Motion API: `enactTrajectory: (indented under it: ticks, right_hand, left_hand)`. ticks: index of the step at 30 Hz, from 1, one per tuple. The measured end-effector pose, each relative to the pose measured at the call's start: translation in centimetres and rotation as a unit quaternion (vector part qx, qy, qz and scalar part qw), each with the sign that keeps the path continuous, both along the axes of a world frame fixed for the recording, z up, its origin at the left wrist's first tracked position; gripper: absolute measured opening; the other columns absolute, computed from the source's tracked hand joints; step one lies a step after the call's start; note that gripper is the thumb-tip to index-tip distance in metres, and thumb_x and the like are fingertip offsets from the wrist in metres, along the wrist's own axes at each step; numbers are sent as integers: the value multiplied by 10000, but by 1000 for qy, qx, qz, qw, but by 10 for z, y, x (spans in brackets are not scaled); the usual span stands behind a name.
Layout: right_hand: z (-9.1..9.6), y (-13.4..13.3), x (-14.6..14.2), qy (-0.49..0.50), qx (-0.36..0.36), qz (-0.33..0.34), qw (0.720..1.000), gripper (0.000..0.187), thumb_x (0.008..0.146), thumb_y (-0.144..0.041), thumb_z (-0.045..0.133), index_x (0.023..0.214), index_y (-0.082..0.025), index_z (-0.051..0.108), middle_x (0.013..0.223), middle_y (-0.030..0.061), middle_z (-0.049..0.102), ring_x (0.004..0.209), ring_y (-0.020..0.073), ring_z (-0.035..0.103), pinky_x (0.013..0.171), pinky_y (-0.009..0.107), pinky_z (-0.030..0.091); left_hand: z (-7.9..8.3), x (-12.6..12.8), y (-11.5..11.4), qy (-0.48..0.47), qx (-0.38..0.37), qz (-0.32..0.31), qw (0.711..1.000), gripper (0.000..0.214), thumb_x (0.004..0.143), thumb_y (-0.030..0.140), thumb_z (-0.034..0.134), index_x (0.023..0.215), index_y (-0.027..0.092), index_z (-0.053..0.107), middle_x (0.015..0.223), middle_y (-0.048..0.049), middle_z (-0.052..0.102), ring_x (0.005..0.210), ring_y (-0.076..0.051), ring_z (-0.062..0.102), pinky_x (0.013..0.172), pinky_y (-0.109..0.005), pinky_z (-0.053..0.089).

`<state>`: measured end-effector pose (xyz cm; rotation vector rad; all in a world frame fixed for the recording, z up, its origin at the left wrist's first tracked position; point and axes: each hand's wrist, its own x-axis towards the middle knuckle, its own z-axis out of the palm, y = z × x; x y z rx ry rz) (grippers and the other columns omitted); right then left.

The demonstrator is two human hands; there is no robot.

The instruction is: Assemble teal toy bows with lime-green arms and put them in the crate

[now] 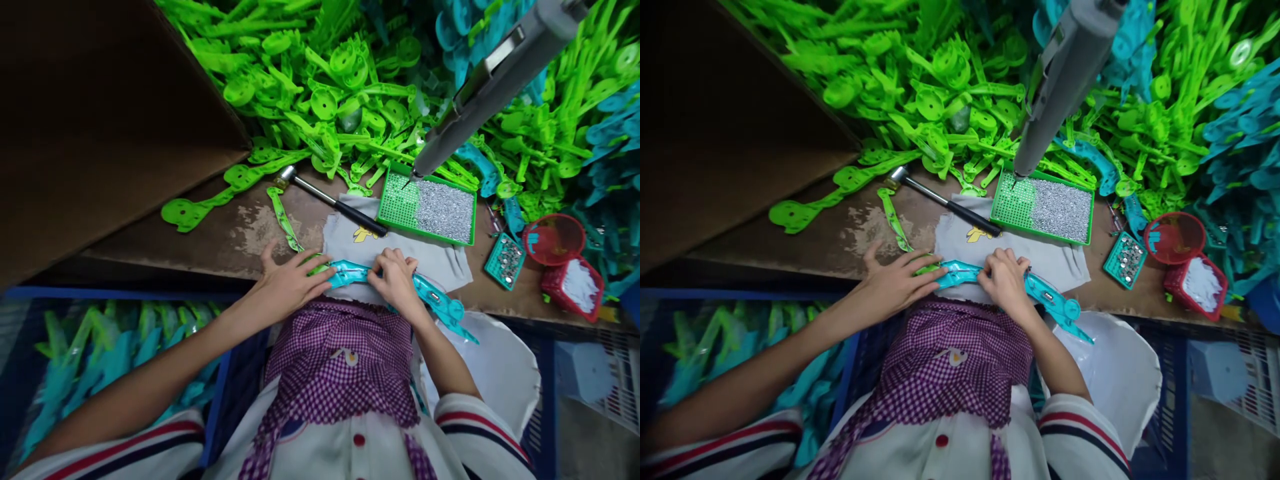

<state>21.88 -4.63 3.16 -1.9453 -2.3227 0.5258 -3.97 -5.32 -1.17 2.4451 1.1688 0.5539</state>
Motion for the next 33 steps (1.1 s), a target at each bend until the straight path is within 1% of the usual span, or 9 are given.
enactTrajectory:
  ticks: [4,10,14,17,20,23,26,30,33]
  right_hand:
    - [0,-1,15,-31,38,-30,998,169,903,-271,552,753,-198,579,890,21,611,987,219,500,791,366,216]
    - [-4,-8,29,-69,74,-88,991,157,914,-294,537,788,-207,574,939,45,608,992,246,498,835,384,250]
    - [6,-23,20,-107,138,-95,980,234,974,-391,528,1090,-211,624,1185,124,627,1149,311,511,948,462,272]
    - [12,-33,8,-69,176,-26,982,354,1015,-412,495,1304,-216,559,1339,143,611,1280,292,506,1039,460,260]
    - [5,-34,-1,-17,149,68,986,336,1036,-368,476,1329,-223,556,1365,114,637,1334,244,515,1072,418,260]
    - [-9,-29,-1,0,137,83,987,334,1048,-338,456,1334,-200,559,1348,116,658,1329,235,535,1075,410,268]
    - [-19,-26,4,8,130,86,988,357,1054,-347,442,1354,-187,549,1337,126,656,1265,229,576,1054,398,296]
    - [-23,-24,8,2,138,96,986,354,1051,-369,450,1329,-187,571,1301,126,664,1213,234,597,1040,399,303]
    - [-24,-24,7,0,149,97,984,337,1049,-366,458,1303,-186,585,1273,118,672,1193,230,601,1034,395,303]
  left_hand:
    - [-1,20,-2,-19,8,9,1000,321,1029,415,494,1293,369,671,1375,-56,665,1370,-310,526,1178,-692,202]
    - [-6,38,-10,-2,43,37,998,333,1055,376,442,1326,349,635,1421,-32,635,1405,-296,493,1195,-733,-21]
    - [0,37,-11,18,28,40,999,346,1065,380,409,1321,319,633,1443,-26,617,1415,-281,478,1229,-664,-17]
    - [8,35,-9,5,10,27,1000,325,1044,417,455,1276,322,661,1399,-48,641,1394,-284,494,1226,-663,66]
    - [20,27,-4,-23,-9,21,999,352,1030,456,470,1308,338,650,1448,-71,591,1405,-278,477,1226,-628,126]
    - [36,17,10,-74,-14,69,995,386,1034,466,457,1348,322,628,1493,-90,540,1374,-271,505,1223,-603,142]
    - [48,17,40,-142,-4,120,982,370,1036,441,472,1319,276,645,1425,-89,591,1322,-257,547,1193,-552,251]
    - [52,38,85,-240,22,192,951,309,1016,384,533,1239,241,693,1293,-75,661,1229,-236,605,1090,-433,417]
    - [53,45,98,-288,34,216,932,285,1005,359,553,1212,241,708,1245,-68,677,1177,-221,636,1051,-377,456]
